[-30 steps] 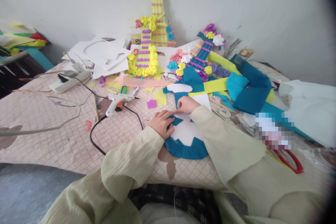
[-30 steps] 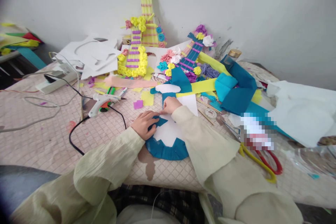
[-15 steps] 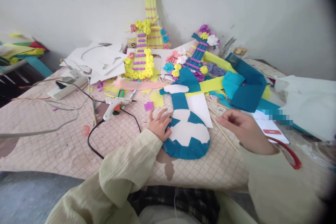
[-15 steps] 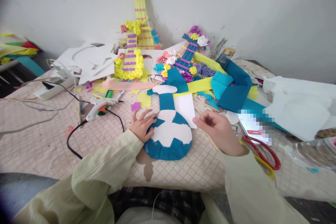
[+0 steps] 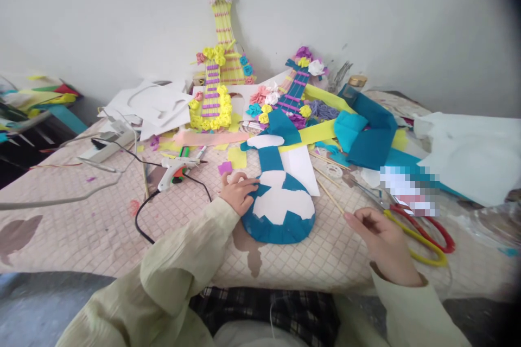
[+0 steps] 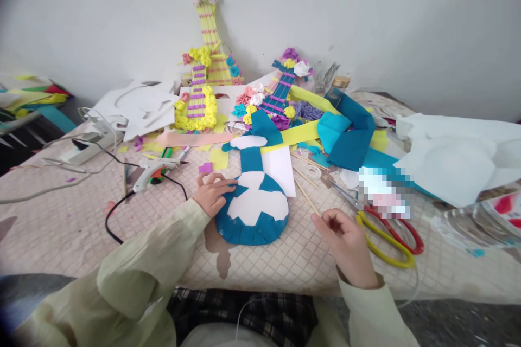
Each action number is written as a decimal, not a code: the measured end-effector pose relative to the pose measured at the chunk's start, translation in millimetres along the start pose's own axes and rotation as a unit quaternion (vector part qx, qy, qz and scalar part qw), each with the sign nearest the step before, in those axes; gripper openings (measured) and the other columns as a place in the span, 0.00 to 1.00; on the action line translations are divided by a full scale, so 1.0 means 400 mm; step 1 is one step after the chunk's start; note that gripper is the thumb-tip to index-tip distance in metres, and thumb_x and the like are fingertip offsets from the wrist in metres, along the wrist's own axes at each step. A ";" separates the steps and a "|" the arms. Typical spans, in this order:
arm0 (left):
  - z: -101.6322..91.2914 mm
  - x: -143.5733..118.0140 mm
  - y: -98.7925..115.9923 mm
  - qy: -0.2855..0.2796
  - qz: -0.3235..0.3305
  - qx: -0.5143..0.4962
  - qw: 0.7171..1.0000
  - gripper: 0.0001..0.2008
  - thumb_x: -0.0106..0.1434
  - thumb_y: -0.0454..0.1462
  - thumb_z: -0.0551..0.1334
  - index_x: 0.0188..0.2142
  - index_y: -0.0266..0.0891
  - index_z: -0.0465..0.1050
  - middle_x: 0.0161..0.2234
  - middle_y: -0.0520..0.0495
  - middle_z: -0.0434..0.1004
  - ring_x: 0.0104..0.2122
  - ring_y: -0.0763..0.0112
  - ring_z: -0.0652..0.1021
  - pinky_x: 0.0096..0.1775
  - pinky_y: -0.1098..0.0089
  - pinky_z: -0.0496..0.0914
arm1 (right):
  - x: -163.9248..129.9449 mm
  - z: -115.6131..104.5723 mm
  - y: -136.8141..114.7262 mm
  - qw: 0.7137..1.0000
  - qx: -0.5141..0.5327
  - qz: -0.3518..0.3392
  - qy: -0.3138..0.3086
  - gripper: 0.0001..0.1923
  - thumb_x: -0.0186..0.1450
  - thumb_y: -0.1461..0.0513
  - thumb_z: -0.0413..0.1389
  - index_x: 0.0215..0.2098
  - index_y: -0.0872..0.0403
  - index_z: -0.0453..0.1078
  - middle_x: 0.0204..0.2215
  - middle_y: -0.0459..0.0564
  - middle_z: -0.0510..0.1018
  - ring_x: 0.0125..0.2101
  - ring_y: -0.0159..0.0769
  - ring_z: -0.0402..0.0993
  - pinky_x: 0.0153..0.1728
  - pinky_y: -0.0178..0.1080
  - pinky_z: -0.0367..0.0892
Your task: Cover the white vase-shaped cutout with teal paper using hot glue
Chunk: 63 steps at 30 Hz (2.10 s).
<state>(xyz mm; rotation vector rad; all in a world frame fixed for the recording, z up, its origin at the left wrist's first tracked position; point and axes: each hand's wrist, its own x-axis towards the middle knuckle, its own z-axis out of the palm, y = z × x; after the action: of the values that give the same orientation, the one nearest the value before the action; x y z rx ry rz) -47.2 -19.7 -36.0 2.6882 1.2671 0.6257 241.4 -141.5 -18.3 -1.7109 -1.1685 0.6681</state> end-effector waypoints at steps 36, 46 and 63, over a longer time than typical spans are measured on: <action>0.003 -0.044 -0.025 0.065 -0.288 -0.509 0.809 0.26 0.38 0.43 0.69 0.39 0.36 0.73 0.42 0.39 0.75 0.47 0.52 0.72 0.50 0.53 0.64 | -0.008 0.151 -0.028 0.972 0.191 0.075 -0.114 0.28 0.51 0.52 0.60 0.46 0.57 0.65 0.32 0.51 0.76 0.29 0.35 0.72 0.26 0.36 0.68; -0.083 -0.059 0.055 0.087 -0.358 -0.639 0.675 0.24 0.43 0.40 0.67 0.42 0.43 0.70 0.41 0.47 0.75 0.35 0.65 0.77 0.30 0.70 0.70 | -0.052 0.163 -0.065 0.959 0.268 0.022 -0.093 0.27 0.53 0.54 0.59 0.49 0.55 0.65 0.48 0.53 0.71 0.47 0.42 0.68 0.46 0.43 0.66; -0.053 -0.091 0.116 0.131 -0.231 -0.617 0.741 0.25 0.51 0.46 0.63 0.47 0.41 0.64 0.50 0.44 0.69 0.52 0.58 0.68 0.47 0.63 0.67 | -0.079 0.139 -0.078 0.964 0.239 -0.021 -0.118 0.34 0.56 0.55 0.57 0.58 0.53 0.54 0.52 0.54 0.67 0.50 0.41 0.66 0.50 0.42 0.64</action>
<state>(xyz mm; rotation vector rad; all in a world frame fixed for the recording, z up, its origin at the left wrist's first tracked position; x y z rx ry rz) -43.3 -79.2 -16.1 1.1705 0.9191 1.2015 170.3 -145.1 -15.4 -1.2194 -1.0881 1.0542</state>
